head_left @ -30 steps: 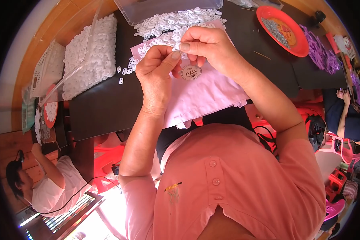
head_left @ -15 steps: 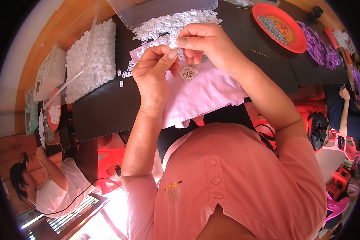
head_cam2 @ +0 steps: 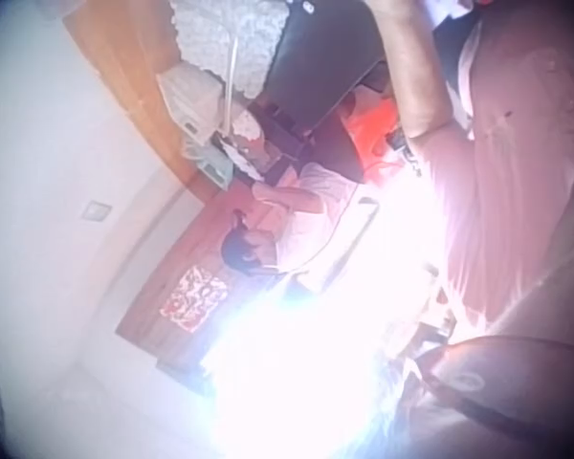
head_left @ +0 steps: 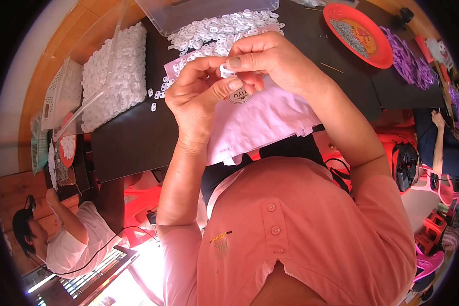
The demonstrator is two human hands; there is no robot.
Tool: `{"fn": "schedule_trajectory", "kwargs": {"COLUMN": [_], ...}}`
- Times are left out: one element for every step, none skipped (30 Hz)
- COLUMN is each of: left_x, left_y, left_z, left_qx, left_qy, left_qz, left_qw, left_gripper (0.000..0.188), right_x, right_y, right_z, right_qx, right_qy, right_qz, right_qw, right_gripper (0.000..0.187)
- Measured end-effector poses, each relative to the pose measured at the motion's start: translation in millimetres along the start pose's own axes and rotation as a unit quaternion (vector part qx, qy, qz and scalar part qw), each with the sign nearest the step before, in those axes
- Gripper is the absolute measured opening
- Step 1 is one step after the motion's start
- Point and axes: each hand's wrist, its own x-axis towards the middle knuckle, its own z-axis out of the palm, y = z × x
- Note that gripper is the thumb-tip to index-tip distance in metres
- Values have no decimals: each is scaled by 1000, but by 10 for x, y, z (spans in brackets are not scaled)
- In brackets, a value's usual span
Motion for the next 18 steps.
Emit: {"fn": "schedule_trajectory", "kwargs": {"left_x": [-5,-11,-18,-22,-26,-33,-43,-48,-47,-42,-37,-32,-29,-25,-36,-50,-54,-50], "left_y": [0,1,9,21,35,50,67,72,66,57,47,17,-15,-31,-24,4,16,3], "left_z": [-12,-19,-20,-16,-12,4,29,43,45,45,45,38,30,24,14,22,25,12], "left_qx": [9,18,18,16,15,15,-6,-26,-26,-14,-2,-2,9,21,21,18,15,14], "left_qy": [-2,-3,-3,-2,-1,-1,1,3,3,0,-3,-3,-4,-5,-5,-6,-8,-8], "left_qz": [6,12,12,8,5,5,5,5,4,20,35,35,54,73,73,60,47,46], "left_qw": [1000,1000,1000,1000,1000,1000,1000,1000,1000,1000,999,999,998,997,997,998,999,999], "left_gripper": [31,32,32,31,30,30,29,29,29,29,30,30,30,31,31,31,31,31], "right_x": [-2,-8,-18,-26,-30,-34,-38,-43,-49,-53,-59,-65,-66,-62,-56,-59,-61,-63], "right_y": [-2,-8,-17,-18,-14,-10,-8,-11,-20,-30,-39,-48,-51,-51,-51,-45,-38,-30], "right_z": [0,7,20,28,33,37,46,60,77,88,94,95,99,101,102,98,96,96], "right_qx": [-4,-4,19,41,41,52,64,64,64,64,64,68,72,73,66,60,60,65], "right_qy": [-14,-14,-22,-29,-30,-23,-16,-16,-6,5,4,10,15,14,9,4,6,1], "right_qz": [10,10,14,18,18,22,25,26,23,20,21,16,11,11,6,1,2,10], "right_qw": [1000,1000,999,999,999,998,998,998,998,998,998,998,997,997,998,998,998,998], "right_gripper": [24,24,23,23,23,22,22,22,22,22,22,22,22,22,22,22,22,22]}}
